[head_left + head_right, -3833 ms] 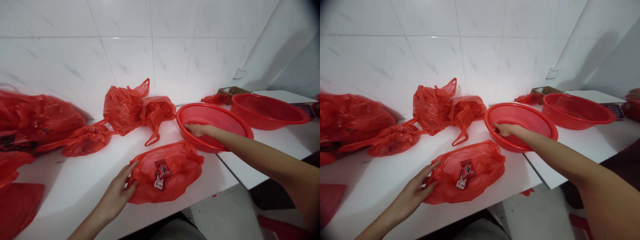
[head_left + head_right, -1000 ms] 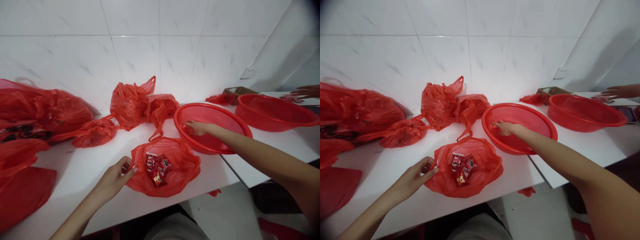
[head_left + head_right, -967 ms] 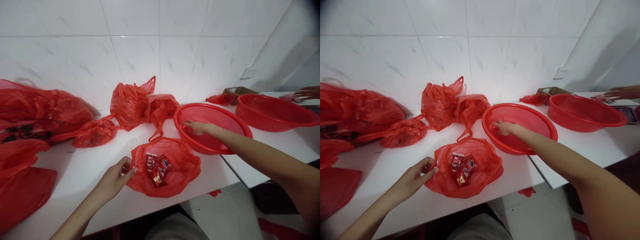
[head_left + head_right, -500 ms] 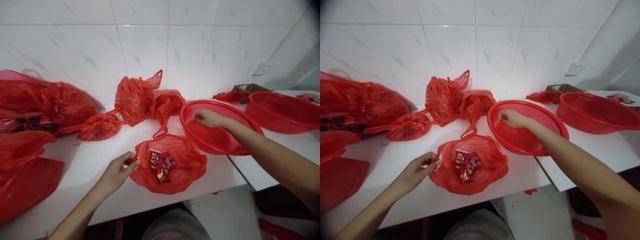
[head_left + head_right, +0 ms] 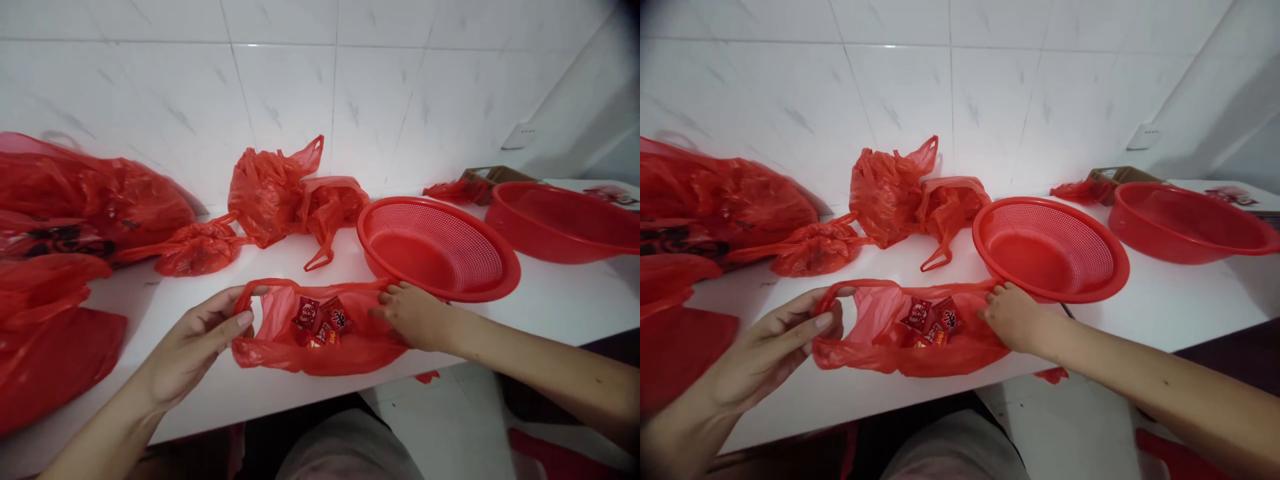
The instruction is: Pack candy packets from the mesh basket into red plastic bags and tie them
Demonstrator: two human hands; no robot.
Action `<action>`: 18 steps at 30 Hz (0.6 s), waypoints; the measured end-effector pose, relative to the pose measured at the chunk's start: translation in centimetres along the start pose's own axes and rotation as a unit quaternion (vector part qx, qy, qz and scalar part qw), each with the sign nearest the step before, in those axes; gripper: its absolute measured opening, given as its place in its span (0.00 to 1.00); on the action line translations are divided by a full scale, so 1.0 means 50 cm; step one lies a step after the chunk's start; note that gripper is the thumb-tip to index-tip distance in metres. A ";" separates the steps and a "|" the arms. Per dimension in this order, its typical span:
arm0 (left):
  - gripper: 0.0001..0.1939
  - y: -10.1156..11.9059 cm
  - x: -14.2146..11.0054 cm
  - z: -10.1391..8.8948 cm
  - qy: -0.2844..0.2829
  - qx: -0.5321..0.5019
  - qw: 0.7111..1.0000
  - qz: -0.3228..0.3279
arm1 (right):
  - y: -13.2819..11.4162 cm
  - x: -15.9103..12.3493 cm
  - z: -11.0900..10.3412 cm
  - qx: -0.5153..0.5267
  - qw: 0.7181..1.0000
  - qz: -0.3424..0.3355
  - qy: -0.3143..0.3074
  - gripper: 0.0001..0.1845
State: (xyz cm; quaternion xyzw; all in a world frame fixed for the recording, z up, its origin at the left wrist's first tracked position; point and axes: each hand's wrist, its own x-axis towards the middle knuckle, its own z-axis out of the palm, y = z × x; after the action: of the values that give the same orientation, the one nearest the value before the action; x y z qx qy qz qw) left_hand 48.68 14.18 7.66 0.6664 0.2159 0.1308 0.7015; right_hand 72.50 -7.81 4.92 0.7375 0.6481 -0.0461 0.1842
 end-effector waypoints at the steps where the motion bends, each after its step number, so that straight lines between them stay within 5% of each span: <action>1: 0.18 0.013 -0.005 -0.005 0.018 -0.007 1.000 -0.002 | 0.004 -0.004 -0.009 -0.013 1.000 0.004 -0.011 0.11; 4: 0.24 0.062 -0.015 -0.019 0.105 -0.041 0.993 0.018 | 0.020 -0.016 -0.060 -0.013 0.999 -0.022 0.034 0.10; 6: 0.28 0.093 -0.017 -0.026 0.165 -0.067 0.981 0.075 | 0.036 -0.027 -0.105 0.040 0.986 -0.051 0.156 0.16; 8: 0.29 0.117 -0.018 -0.026 0.183 -0.076 0.971 0.136 | 0.053 -0.037 -0.148 0.143 0.937 -0.039 0.316 0.18; 10: 0.30 0.130 -0.018 -0.022 0.161 -0.061 0.973 0.151 | 0.067 -0.045 -0.180 0.245 0.880 -0.008 0.408 0.16; 18: 0.06 0.153 -0.032 -0.025 0.243 -0.002 0.951 0.190 | 0.094 -0.046 -0.229 0.353 0.841 0.054 0.407 0.13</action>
State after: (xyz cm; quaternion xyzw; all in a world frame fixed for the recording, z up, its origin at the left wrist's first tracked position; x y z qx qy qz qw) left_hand 47.47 15.10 15.44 0.6417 0.2494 0.4203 0.5911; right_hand 74.74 -6.61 17.27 0.7388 0.5638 0.0431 -0.3667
